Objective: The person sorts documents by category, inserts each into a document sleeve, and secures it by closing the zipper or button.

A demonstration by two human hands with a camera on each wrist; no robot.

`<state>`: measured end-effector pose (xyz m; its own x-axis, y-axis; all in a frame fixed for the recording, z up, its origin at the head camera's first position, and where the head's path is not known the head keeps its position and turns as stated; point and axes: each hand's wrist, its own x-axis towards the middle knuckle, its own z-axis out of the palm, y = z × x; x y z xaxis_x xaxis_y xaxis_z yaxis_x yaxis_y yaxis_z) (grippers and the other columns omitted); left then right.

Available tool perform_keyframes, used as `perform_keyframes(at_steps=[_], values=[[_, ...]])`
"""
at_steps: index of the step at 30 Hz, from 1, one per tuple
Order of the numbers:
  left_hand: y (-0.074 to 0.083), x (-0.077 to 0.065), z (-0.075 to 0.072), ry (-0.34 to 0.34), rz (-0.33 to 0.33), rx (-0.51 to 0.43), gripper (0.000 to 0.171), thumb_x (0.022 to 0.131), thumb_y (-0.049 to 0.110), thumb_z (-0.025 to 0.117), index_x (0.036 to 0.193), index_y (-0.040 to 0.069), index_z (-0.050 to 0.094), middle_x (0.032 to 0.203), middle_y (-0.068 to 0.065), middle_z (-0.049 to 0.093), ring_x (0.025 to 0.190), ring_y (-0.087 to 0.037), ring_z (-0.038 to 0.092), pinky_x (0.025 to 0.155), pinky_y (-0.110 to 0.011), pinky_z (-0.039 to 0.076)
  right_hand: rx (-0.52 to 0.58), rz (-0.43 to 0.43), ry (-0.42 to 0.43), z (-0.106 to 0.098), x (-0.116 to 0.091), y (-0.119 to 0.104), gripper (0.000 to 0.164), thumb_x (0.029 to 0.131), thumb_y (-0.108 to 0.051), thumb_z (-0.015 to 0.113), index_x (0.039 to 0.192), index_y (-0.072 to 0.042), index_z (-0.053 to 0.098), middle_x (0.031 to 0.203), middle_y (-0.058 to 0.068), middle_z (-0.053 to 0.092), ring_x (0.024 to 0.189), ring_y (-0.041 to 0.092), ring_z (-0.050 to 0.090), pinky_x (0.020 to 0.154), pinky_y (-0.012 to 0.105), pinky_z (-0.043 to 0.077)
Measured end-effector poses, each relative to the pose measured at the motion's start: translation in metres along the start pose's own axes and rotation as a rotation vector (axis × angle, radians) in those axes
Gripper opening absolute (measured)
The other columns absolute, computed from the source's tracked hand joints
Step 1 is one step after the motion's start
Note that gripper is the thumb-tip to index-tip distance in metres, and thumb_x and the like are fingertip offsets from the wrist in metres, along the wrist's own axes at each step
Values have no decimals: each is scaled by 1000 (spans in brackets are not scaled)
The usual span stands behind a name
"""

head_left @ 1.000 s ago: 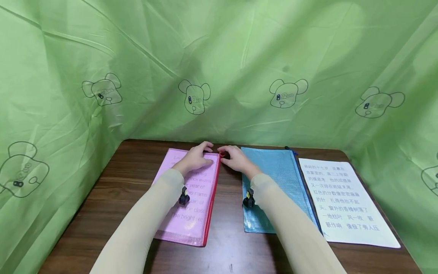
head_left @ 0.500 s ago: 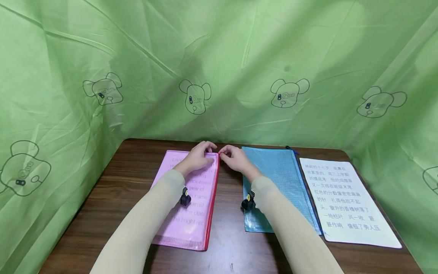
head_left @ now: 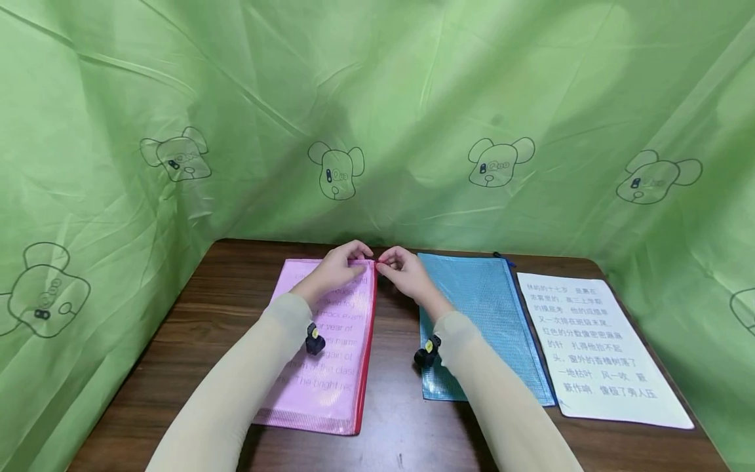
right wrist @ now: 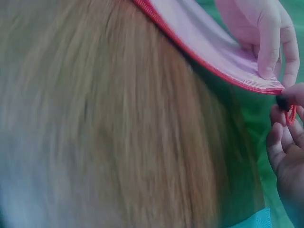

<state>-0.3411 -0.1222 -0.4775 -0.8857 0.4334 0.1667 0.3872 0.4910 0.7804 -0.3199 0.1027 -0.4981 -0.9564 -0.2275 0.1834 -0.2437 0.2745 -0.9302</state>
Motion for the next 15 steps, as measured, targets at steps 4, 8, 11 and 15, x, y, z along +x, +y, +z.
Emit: perform_keyframes(at_steps=[4,8,11,15], values=[[7,-2,-2,10,14,-24,30,100,-1,69,127,12,69,110,-7,68,104,-25,63,100,-45,50,97,-30,39,4,-5,-7,14,102,-9,76,112,-2,68,101,9,72,81,14,63,63,26,51],[14,-3,-3,11,34,-28,28,100,-1,68,125,10,70,115,-7,71,108,-25,64,102,-45,50,186,-70,76,6,-6,-9,16,101,-1,74,114,3,66,109,14,74,84,11,65,73,22,52],[17,-3,-3,6,45,-28,26,100,-2,68,123,10,70,117,-6,72,111,-25,65,105,-45,50,215,-107,92,5,-6,-10,21,101,3,73,121,4,66,112,18,73,89,12,66,76,22,53],[19,-2,-3,-8,55,-27,26,99,-3,69,122,9,70,117,-7,73,112,-26,66,106,-46,51,102,-135,84,1,-8,-9,20,102,-3,74,121,-2,74,109,15,72,91,16,66,79,24,54]])
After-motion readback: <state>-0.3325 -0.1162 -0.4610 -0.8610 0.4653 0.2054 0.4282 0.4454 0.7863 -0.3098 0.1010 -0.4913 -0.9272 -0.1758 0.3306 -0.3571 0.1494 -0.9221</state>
